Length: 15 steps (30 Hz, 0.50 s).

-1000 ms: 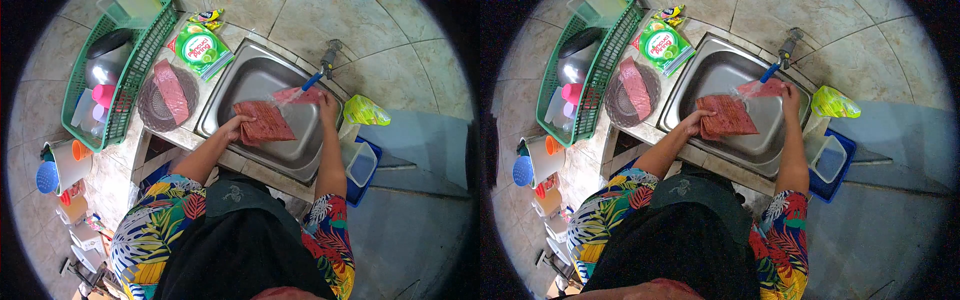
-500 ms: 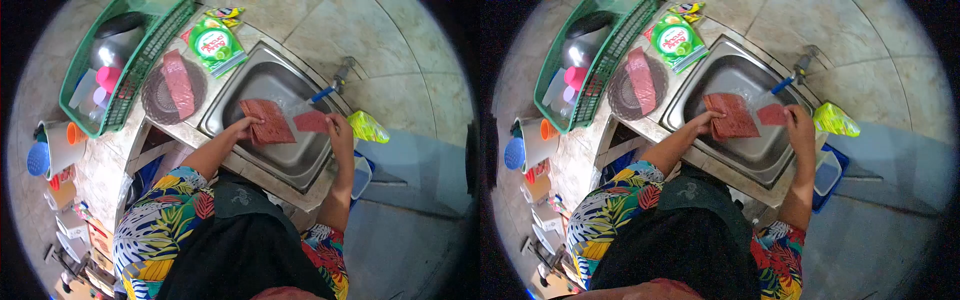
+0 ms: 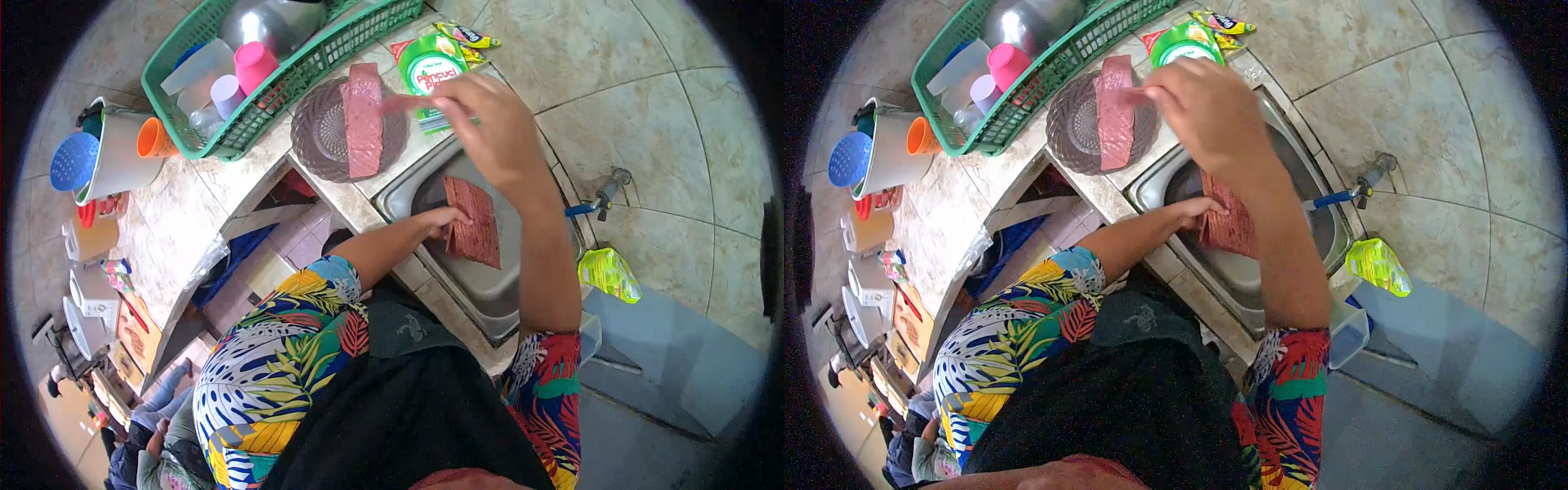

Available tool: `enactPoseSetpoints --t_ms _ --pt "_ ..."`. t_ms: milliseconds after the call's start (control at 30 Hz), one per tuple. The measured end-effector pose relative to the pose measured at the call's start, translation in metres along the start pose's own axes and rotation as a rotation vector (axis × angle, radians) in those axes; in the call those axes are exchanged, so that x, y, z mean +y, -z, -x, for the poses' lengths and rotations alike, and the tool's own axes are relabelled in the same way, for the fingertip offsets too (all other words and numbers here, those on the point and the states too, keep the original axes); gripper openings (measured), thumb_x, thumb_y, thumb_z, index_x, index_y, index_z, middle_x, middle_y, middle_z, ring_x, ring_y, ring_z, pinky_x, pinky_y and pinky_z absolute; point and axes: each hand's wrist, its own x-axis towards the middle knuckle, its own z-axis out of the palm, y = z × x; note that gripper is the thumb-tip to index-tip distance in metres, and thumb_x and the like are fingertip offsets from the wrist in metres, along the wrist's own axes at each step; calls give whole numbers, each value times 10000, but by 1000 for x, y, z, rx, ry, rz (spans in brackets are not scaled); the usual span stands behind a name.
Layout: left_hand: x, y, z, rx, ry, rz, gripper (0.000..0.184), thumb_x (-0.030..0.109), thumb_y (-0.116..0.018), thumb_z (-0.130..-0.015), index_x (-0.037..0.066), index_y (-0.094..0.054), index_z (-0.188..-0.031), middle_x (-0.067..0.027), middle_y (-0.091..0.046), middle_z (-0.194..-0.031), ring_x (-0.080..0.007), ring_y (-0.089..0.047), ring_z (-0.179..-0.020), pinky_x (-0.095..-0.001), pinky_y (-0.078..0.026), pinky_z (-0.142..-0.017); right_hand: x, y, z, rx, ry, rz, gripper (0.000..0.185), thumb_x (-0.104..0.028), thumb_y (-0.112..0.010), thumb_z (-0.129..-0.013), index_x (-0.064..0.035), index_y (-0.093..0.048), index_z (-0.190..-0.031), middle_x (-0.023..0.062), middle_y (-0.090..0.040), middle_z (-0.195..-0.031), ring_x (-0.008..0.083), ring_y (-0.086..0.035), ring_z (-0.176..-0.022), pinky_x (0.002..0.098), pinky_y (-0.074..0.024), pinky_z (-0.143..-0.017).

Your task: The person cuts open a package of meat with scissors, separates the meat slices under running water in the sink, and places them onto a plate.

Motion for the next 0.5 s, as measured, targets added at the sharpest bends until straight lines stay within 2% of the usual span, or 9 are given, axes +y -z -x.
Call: enactPoseSetpoints --t_ms 133,200,267,300,333,367,400,433,500 --pt "0 3 -3 -50 75 38 455 102 -605 -738 63 -479 -1173 -74 -592 -1083 -209 -555 -1019 -399 -448 -841 16 -48 15 -50 171 11 208 -207 -583 -791 -66 -596 -944 115 -593 -893 296 -561 -846 400 -437 -757" --pt "-3 2 -4 -51 -72 79 448 111 -593 -749 68 -474 -1178 -75 -596 -1071 -204 -555 -1016 -401 -458 -828 22 -50 45 -107 1 -76 297 -179 -603 -791 -59 -570 -1061 152 -581 -1005 327 -539 -938 382 -426 -813" --pt "3 4 2 -102 -20 91 392 127 -563 -771 74 -495 -1154 -80 -594 -1073 -215 -559 -1011 -418 -453 -843 44 -50 89 -275 -229 -71 455 -242 -644 -751 -77 -523 -1157 180 -548 -1086 349 -510 -1023 399 -397 -886" --pt "5 8 5 -211 -72 20 353 141 -551 -779 70 -517 -1123 -85 -597 -1065 -227 -572 -986 -419 -461 -834 53 -53 114 -349 -357 -44 507 -262 -662 -731 -79 -508 -1179 185 -539 -1105 355 -501 -1047 404 -384 -912" --pt "6 9 6 -320 -123 -52 318 155 -539 -787 66 -539 -1092 -91 -600 -1058 -239 -585 -962 -420 -469 -824 60 -54 140 -344 -366 -41 507 -262 -662 -731 -79 -508 -1179 185 -539 -1105 355 -501 -1047 404 -384 -912" --pt "14 -8 13 -180 -29 164 267 168 -527 -791 50 -573 -1027 -105 -619 -1006 -259 -609 -899 -417 -490 -790 66 -56 168 -403 -471 -52 570 -272 -685 -702 -89 -486 -1203 182 -529 -1129 355 -492 -1068 405 -373 -928" --pt "16 -10 12 -183 -18 159 267 168 -527 -791 50 -573 -1027 -105 -619 -1006 -259 -609 -899 -417 -490 -790 69 -61 191 -459 -578 -66 634 -283 -708 -673 -98 -465 -1228 180 -519 -1153 355 -484 -1090 406 -362 -945" --pt "21 -10 10 -129 60 173 269 172 -540 -791 30 -577 -1017 -118 -620 -1004 -258 -612 -894 -418 -487 -801 69 -67 208 -451 -589 -67 634 -283 -708 -673 -98 -465 -1228 180 -519 -1153 355 -484 -1090 406 -362 -945" --pt "24 -8 -3 -93 135 153 289 184 -546 -793 11 -570 -1024 -142 -623 -988 -275 -610 -896 -436 -480 -813 69 -77 238 -330 -483 290 707 -261 -742 -630 -122 -441 -1254 167 -503 -1189 345 -485 -1101 401 -378 -928"
